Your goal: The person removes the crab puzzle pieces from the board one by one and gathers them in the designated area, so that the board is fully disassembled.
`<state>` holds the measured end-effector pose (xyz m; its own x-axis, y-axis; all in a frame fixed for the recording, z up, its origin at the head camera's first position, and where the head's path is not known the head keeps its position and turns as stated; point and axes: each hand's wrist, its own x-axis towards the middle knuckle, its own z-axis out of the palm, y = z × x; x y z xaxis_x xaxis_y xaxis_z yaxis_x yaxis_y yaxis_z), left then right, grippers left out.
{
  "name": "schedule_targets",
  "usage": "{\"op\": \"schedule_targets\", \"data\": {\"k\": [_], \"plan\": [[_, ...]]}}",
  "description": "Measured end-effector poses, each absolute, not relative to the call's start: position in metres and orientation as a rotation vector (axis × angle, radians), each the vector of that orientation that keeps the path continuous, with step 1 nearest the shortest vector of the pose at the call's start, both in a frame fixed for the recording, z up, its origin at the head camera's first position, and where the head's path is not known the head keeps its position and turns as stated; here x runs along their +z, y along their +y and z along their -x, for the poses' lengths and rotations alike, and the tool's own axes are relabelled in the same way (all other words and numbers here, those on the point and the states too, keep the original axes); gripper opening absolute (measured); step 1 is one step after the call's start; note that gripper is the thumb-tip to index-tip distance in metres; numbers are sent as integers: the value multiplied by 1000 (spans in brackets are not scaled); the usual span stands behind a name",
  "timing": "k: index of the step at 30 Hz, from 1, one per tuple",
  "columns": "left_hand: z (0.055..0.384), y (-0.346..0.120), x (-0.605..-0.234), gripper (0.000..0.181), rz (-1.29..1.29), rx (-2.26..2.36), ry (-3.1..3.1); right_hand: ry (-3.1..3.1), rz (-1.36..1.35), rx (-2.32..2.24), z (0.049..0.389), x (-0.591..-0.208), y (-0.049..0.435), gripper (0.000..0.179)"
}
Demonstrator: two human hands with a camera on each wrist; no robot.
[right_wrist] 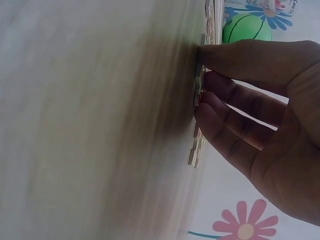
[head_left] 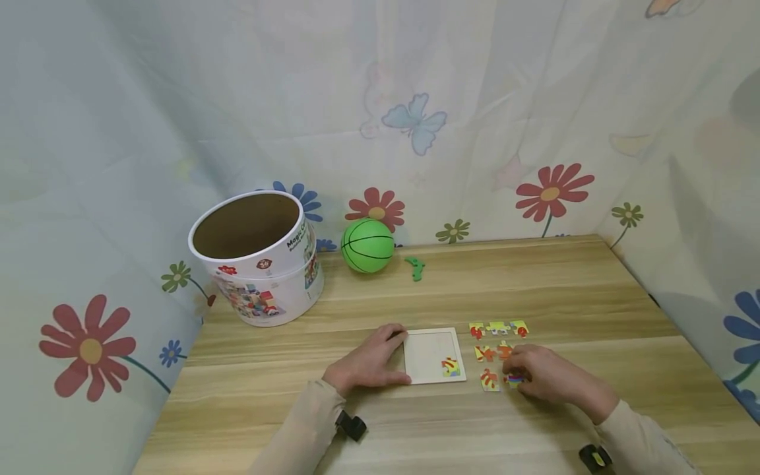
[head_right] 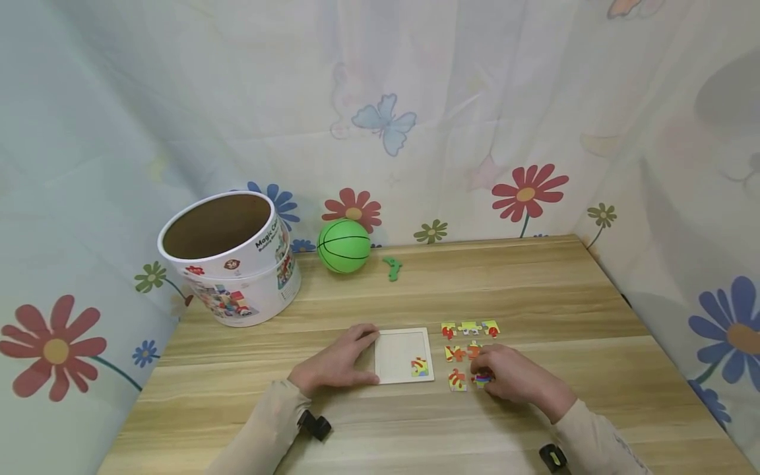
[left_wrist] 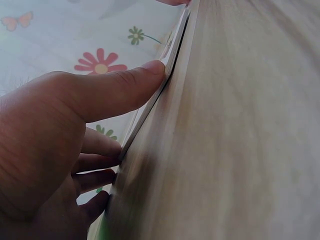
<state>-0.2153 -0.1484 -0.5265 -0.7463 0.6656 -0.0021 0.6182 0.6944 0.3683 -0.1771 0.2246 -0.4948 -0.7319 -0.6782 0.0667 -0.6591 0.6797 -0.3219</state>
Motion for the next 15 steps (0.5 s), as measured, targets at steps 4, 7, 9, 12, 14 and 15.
{"op": "schedule_targets", "data": {"k": [4,7,9,12,14,15], "plan": [[215,-149,-526,89,-1050,532,2764,2823,1132,-496,177,-494,224,26],[214,-148,-525,89,-1054,542,2765,2820,1139,-487,177,-493,224,27],[214,-148,-525,89,-1061,546,2766,2819,1153,-488,177,-493,224,27],[214,-148,-525,90,-1069,549,2771,2822,1206,-511,178,-493,224,24],[214,-148,-525,90,-1068,553,2771,2838,1249,-519,179,-493,223,22],[214,-148,-525,90,-1068,554,2772,2844,1264,-522,180,-493,222,21]]}}
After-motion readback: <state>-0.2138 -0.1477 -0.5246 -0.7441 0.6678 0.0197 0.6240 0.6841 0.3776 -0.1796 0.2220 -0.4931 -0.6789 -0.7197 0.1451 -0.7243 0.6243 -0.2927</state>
